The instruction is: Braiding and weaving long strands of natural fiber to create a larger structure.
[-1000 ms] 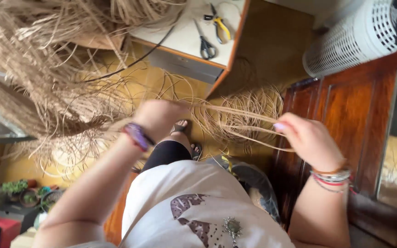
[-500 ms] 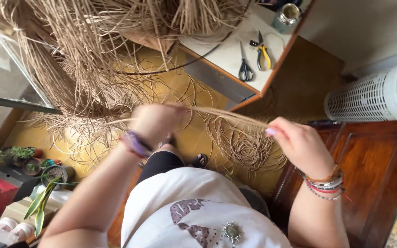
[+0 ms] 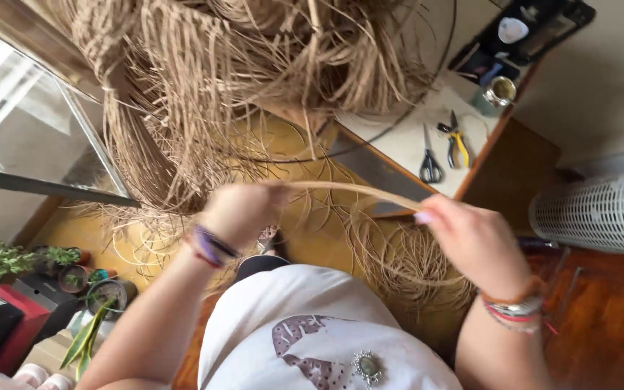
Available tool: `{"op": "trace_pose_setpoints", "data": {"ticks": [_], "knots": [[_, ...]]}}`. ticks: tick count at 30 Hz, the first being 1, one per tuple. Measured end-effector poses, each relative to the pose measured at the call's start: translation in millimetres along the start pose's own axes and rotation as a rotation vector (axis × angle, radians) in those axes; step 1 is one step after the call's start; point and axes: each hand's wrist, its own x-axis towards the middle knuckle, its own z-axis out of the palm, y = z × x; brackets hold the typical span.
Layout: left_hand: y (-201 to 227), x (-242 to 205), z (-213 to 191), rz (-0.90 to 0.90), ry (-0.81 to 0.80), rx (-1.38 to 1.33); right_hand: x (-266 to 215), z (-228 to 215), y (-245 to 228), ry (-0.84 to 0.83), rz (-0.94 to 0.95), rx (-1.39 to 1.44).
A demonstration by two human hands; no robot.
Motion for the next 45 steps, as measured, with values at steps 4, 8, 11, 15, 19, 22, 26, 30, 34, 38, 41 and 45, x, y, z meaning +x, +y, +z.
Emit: {"op": "trace_pose_setpoints", "data": {"ticks": [4,8,11,15,19,22,26,30,34,38,41,45], "knots": [[-58,7,-5,-0.196,-0.101,0.049,34,10,-25,0.058,-0.006,-0.187],[-9,16,-54,0.575,0.365,-0.618,86,49,-70,-0.083,-0.113,-0.059],[-20,14,-45,0.291,0.085,-0.499,104,39,-87,-0.052,-0.171,-0.035],[-103,13,-44,-0.146,-0.191,-0.319,109,21,-59,-0.087,0.007,-0.135],[-119,12,-50,0.034,-0.077,-0.286,136,33,-75,-0.141,-0.069,-0.224],[-82,30,-57,0.348,0.089,-0.58,160,69,-88,-0.148,-0.213,-0.206],[-95,44,-25,0.284,0.051,-0.596,172,60,-90,-0.157,-0.248,-0.1],[-144,36,-42,-0.098,-0.184,-0.418,170,51,-55,-0.209,-0.087,-0.115],[-121,43,-55,0.211,-0.052,-0.518,182,67,-66,-0.242,-0.16,-0.102],[-75,72,-21,0.213,-0.024,-0.494,196,78,-67,-0.248,-0.266,-0.053],[-100,71,-40,0.198,-0.005,-0.588,200,67,-40,-0.356,-0.179,0.044],[-131,75,-45,0.179,-0.002,-0.648,220,46,-21,-0.581,-0.019,0.164]]}}
